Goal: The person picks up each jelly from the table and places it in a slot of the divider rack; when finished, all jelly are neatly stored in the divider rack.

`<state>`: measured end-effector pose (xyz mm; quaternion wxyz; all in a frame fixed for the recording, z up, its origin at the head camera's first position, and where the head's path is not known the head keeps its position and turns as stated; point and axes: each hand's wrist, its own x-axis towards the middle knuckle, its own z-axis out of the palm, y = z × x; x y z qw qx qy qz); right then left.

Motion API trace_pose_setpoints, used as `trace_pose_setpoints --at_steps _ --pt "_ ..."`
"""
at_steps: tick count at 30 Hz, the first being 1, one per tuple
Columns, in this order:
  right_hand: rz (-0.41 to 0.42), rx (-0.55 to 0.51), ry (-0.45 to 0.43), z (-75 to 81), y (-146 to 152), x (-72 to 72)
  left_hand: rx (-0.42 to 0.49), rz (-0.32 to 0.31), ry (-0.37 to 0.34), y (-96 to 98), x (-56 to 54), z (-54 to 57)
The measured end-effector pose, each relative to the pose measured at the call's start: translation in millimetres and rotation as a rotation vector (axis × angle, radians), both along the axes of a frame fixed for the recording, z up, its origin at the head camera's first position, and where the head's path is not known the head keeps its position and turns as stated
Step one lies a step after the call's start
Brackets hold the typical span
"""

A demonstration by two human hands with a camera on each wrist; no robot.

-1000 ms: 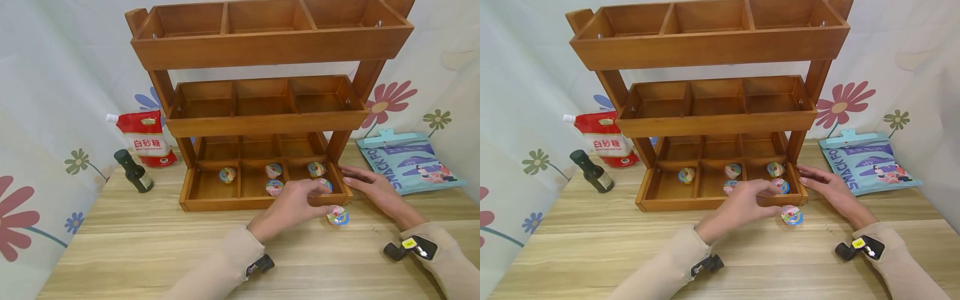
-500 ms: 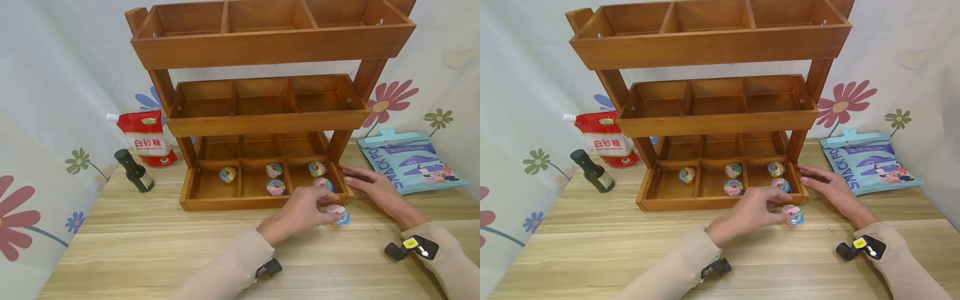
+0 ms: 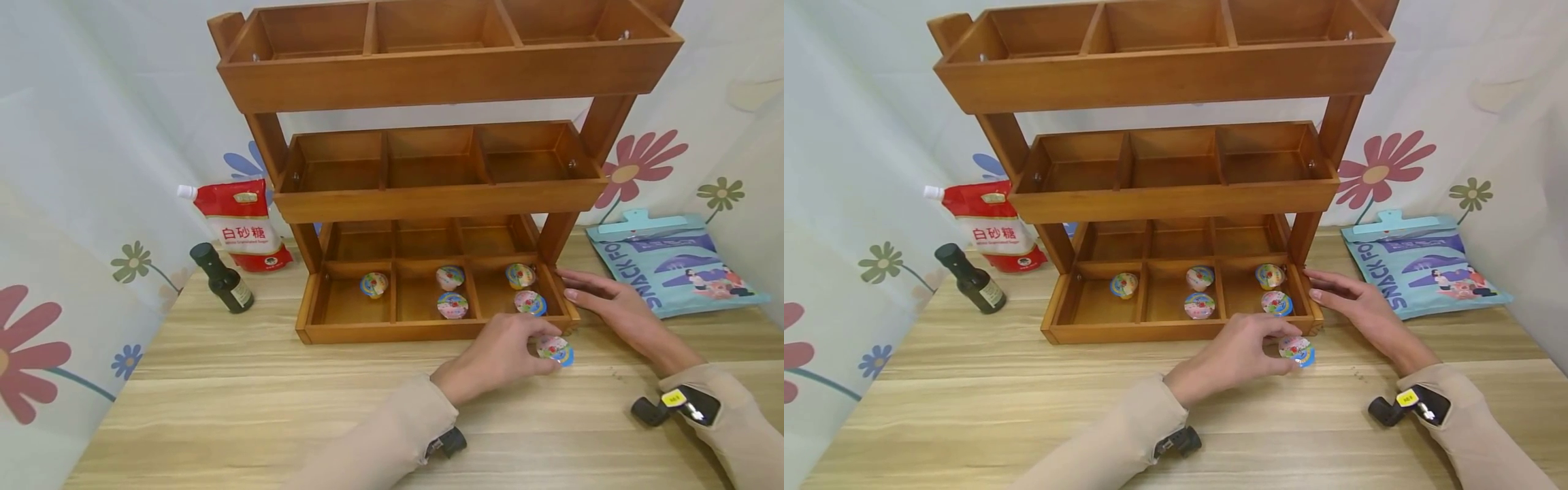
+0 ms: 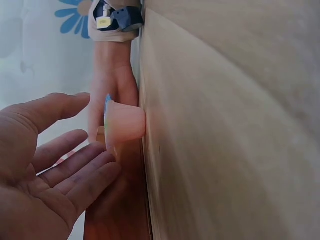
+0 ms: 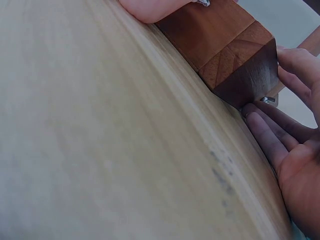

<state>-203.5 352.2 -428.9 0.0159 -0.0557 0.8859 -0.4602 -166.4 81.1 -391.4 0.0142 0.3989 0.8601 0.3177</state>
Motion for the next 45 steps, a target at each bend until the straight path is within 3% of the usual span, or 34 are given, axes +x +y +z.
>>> trace_pose_setpoints --at_steps 19,33,45 --pt "-0.001 -0.006 -0.007 -1.5 1.6 -1.3 -0.038 0.007 -0.036 1.1 -1.7 -1.3" --pt "0.0 -0.015 -0.003 -1.8 1.9 -1.0 -0.11 -0.034 -0.031 3.2 -1.4 -4.5" --pt "-0.007 -0.014 0.001 -2.0 1.3 -1.3 -0.084 -0.043 -0.043 4.1 -0.7 -7.6"
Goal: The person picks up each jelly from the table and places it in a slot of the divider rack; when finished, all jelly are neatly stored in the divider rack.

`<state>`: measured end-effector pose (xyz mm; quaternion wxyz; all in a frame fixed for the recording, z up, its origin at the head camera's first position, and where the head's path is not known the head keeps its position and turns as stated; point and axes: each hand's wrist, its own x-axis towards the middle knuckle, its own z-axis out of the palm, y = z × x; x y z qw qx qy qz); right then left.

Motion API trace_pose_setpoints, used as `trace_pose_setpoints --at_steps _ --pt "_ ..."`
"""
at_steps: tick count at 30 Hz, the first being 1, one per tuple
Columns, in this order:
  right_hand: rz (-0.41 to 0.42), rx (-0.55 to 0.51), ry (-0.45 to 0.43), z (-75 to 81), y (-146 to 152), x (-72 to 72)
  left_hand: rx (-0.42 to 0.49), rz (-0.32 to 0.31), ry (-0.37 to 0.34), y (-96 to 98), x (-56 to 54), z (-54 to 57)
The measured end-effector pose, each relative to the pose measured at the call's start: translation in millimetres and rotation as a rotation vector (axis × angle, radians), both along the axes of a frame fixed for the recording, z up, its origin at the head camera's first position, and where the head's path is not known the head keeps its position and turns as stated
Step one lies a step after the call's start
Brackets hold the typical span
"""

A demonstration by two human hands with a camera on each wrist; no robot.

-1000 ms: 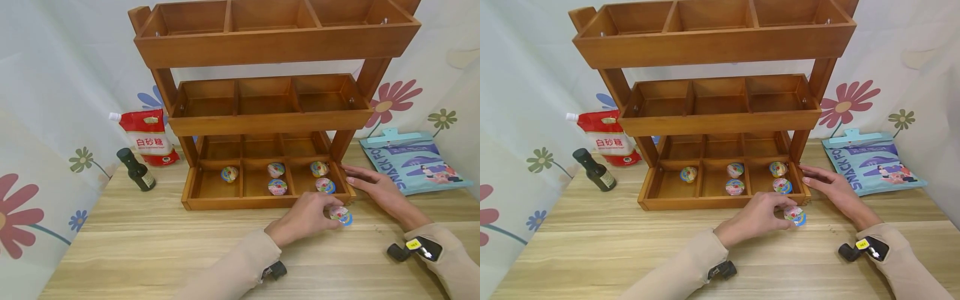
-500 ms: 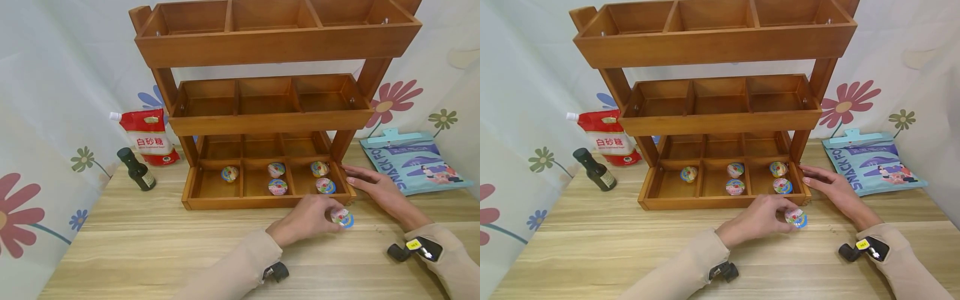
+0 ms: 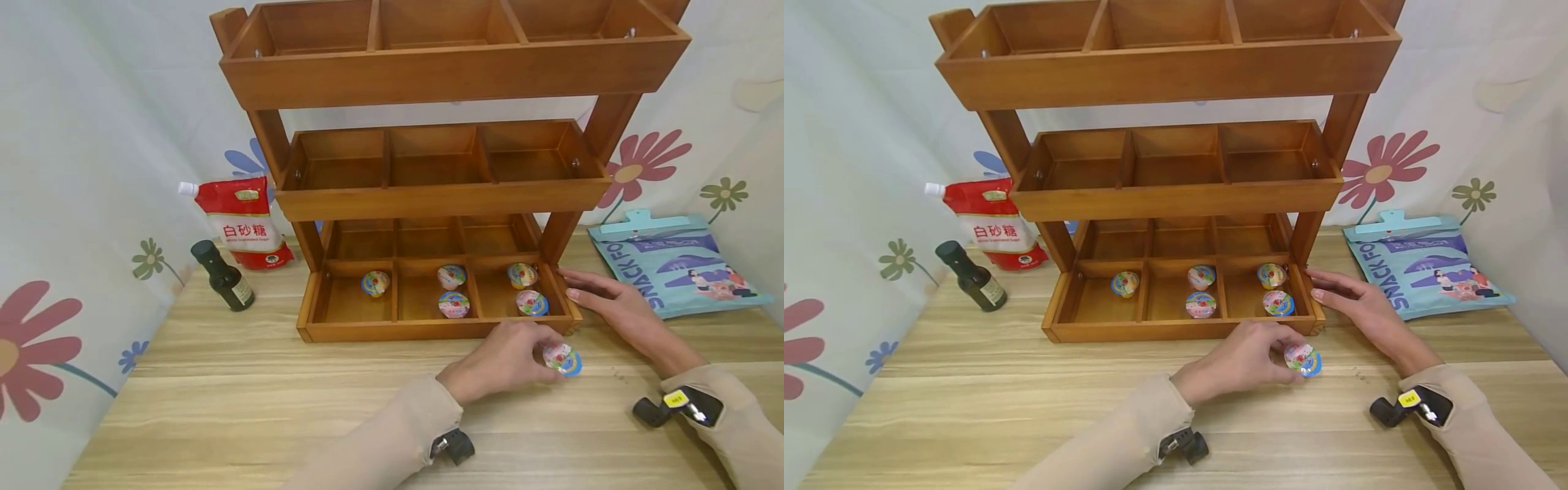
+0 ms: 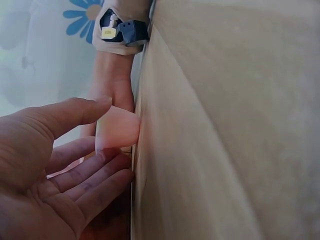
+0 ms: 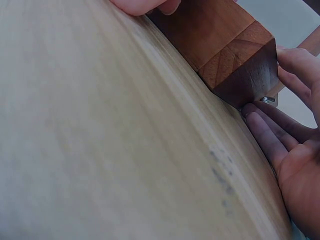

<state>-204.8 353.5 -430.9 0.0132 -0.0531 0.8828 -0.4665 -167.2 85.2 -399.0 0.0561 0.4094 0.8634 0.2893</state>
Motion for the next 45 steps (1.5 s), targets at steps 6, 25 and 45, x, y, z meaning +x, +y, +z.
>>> trace_pose_setpoints --at_steps 6,25,45 --pt "0.006 0.0 0.0 -2.0 1.2 -1.2 0.011 0.001 -0.005 0.2 0.0 -0.3" --pt "0.001 -0.008 0.008 -0.6 -0.1 0.8 0.037 -0.021 0.038 4.3 -0.3 -6.0" --pt "0.007 -0.006 0.005 -0.3 0.3 0.3 0.044 -0.006 0.045 -0.5 1.8 -0.5"
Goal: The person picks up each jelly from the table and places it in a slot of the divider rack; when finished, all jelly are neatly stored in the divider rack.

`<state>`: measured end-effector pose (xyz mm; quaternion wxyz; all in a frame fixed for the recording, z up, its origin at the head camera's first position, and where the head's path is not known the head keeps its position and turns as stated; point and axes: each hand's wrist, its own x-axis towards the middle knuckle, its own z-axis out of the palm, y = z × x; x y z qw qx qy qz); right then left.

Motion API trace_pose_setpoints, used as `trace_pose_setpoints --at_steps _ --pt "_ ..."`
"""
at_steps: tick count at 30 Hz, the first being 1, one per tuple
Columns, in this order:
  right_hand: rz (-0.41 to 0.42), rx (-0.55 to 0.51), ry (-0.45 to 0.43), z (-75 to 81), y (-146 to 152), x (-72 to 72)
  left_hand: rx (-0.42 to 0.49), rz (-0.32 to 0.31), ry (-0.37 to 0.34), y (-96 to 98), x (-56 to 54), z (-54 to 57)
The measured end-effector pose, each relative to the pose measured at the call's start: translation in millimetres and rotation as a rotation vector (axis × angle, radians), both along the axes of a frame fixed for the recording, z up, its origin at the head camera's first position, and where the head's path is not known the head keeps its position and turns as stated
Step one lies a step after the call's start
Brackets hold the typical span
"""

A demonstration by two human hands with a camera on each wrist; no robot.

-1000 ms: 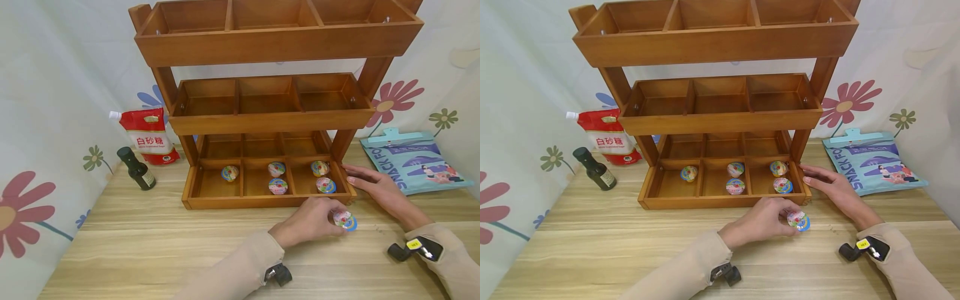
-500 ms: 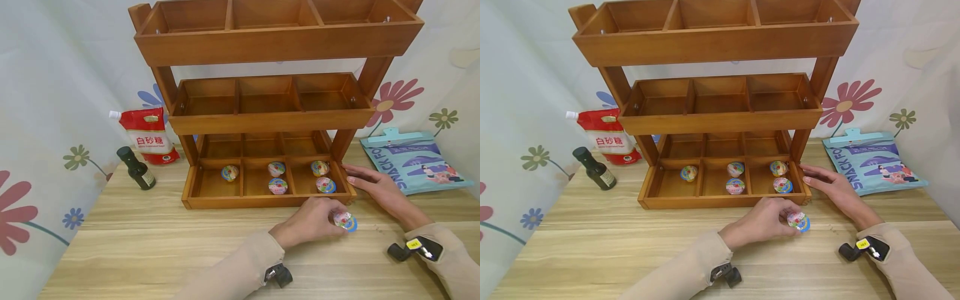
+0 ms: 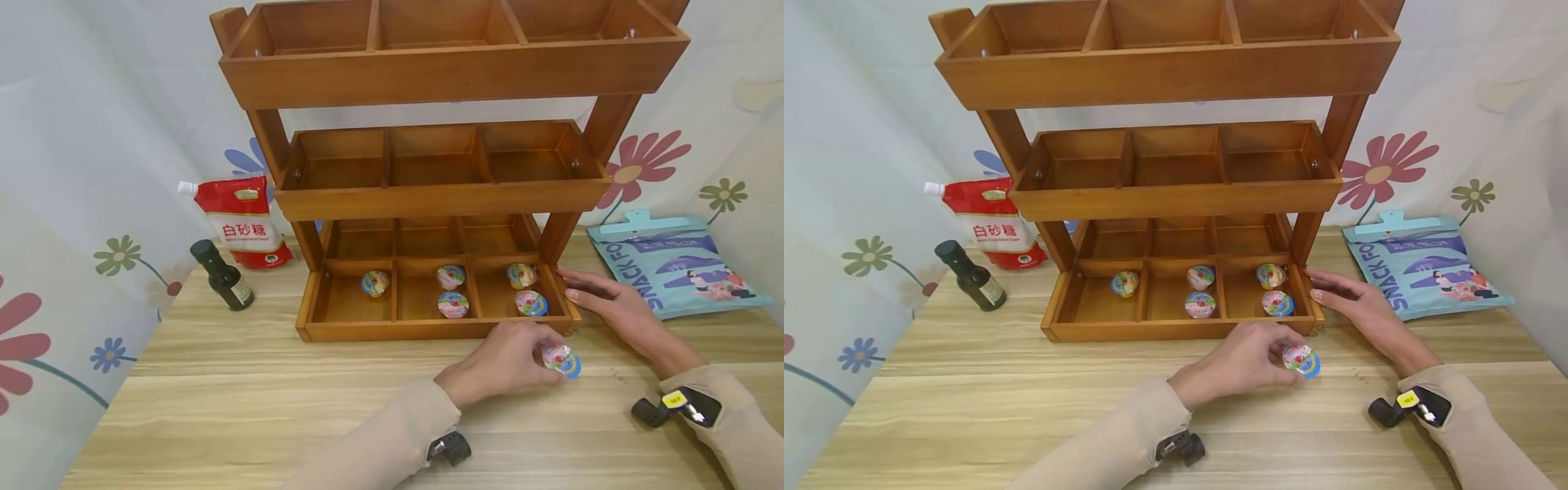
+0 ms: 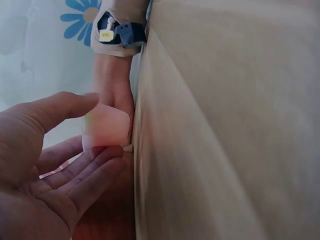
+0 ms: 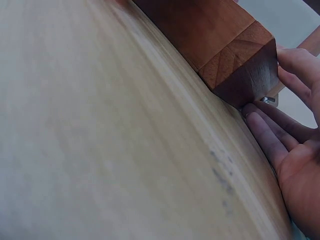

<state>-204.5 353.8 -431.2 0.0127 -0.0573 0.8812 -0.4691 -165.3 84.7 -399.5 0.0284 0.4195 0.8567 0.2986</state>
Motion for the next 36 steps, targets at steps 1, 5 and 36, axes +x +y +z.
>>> trace_pose_setpoints --at_steps 1,5,36 --pt "0.0 0.001 0.001 0.0 0 0.0 0.0 0.002 -0.003 -0.9 0.2 1.0" --pt "0.008 -0.018 0.005 0.1 0 0.4 0.014 0.002 -0.018 -4.9 1.0 5.3" --pt "-0.008 0.032 -0.014 0.0 -1 0.0 0.192 0.112 -0.144 -82.0 -6.0 28.4"
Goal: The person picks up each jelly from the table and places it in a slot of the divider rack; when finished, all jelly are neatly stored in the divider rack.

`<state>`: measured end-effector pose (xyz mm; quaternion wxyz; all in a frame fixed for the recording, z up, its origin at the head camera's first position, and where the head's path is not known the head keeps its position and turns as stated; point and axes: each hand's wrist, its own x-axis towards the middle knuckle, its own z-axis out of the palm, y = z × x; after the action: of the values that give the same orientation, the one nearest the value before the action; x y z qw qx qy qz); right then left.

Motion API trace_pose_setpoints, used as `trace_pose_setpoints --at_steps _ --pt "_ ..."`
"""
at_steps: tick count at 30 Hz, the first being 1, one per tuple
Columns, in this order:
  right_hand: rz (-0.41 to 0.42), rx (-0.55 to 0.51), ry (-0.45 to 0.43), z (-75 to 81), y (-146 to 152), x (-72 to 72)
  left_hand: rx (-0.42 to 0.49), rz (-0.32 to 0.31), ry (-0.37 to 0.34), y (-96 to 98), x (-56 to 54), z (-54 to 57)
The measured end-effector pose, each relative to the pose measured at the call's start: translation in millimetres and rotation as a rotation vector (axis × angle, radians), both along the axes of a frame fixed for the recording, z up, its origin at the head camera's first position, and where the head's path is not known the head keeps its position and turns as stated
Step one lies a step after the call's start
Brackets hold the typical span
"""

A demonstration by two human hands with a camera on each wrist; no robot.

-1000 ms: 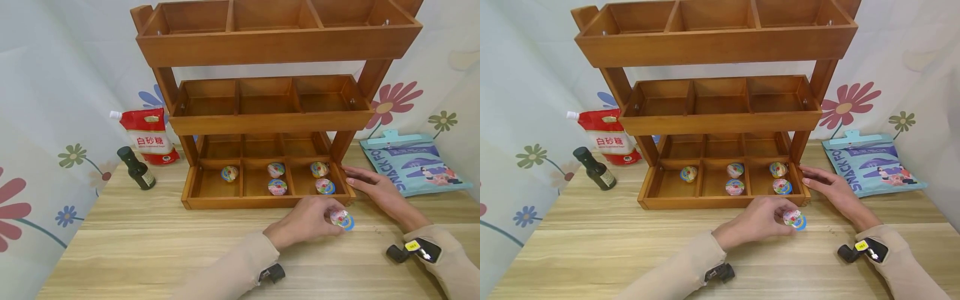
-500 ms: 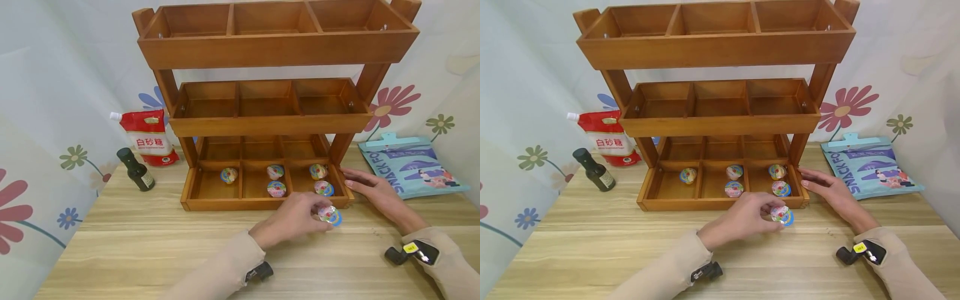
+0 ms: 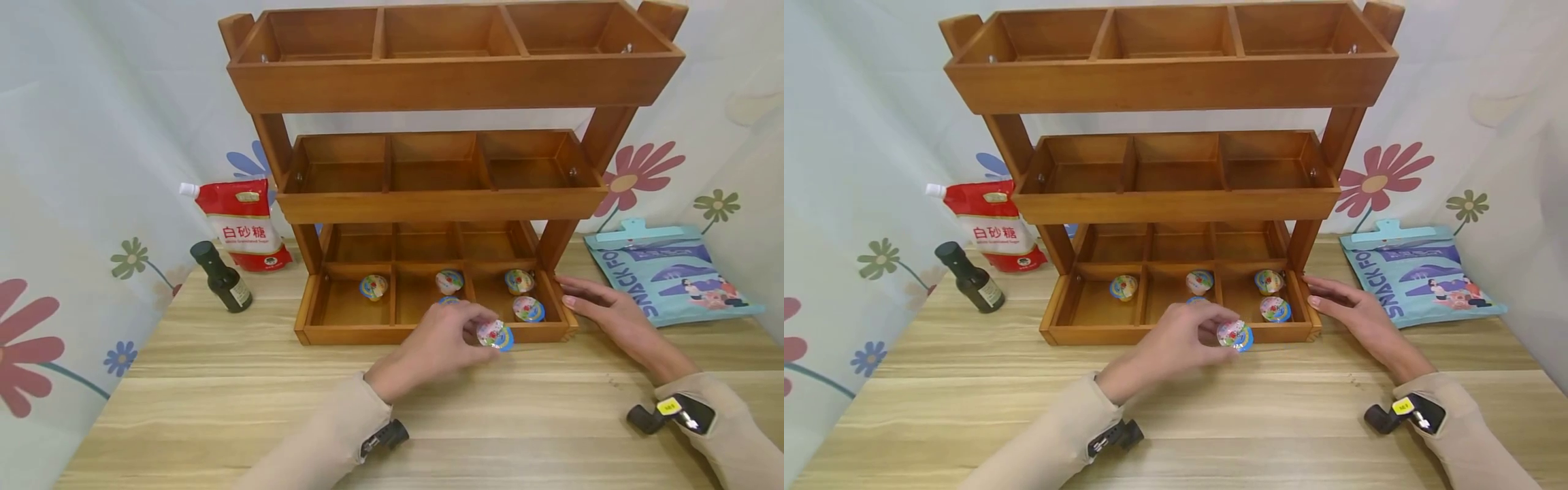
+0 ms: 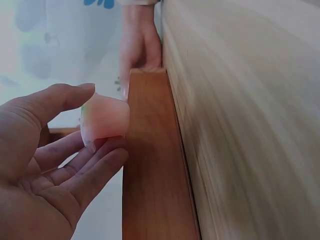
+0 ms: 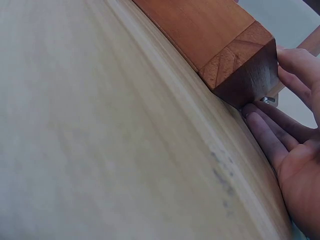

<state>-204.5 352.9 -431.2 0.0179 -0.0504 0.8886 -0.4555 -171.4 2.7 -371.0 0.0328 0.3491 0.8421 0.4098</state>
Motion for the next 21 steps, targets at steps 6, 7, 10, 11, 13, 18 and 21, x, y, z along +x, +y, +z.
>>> trace_pose_setpoints --at_steps 6,7,10,11,13,18,21 --pt "0.005 -0.003 -0.017 1.8 -1 1.7 0.017 0.032 0.003 -18.0 -1.6 0.9" --pt "0.003 -0.002 -0.014 2.0 -2 1.8 0.025 0.035 0.0 -20.8 -1.8 1.2" --pt "-0.001 -0.003 -0.006 1.2 -1 1.9 0.047 0.04 -0.012 -28.7 -1.7 2.5" --pt "0.0 -0.004 -0.003 0.9 -1 1.9 0.055 0.041 -0.018 -31.1 -1.6 2.7" --pt "-0.001 -0.006 -0.001 0.3 -1 1.7 0.073 0.047 -0.035 -35.8 -0.8 4.2" --pt "0.003 -0.01 -0.009 0.6 -1 1.8 0.078 0.076 -0.024 -46.5 -0.6 7.9" --pt "0.002 -0.013 -0.012 0.9 -1 1.8 0.063 0.098 0.01 -53.0 -1.4 10.8"
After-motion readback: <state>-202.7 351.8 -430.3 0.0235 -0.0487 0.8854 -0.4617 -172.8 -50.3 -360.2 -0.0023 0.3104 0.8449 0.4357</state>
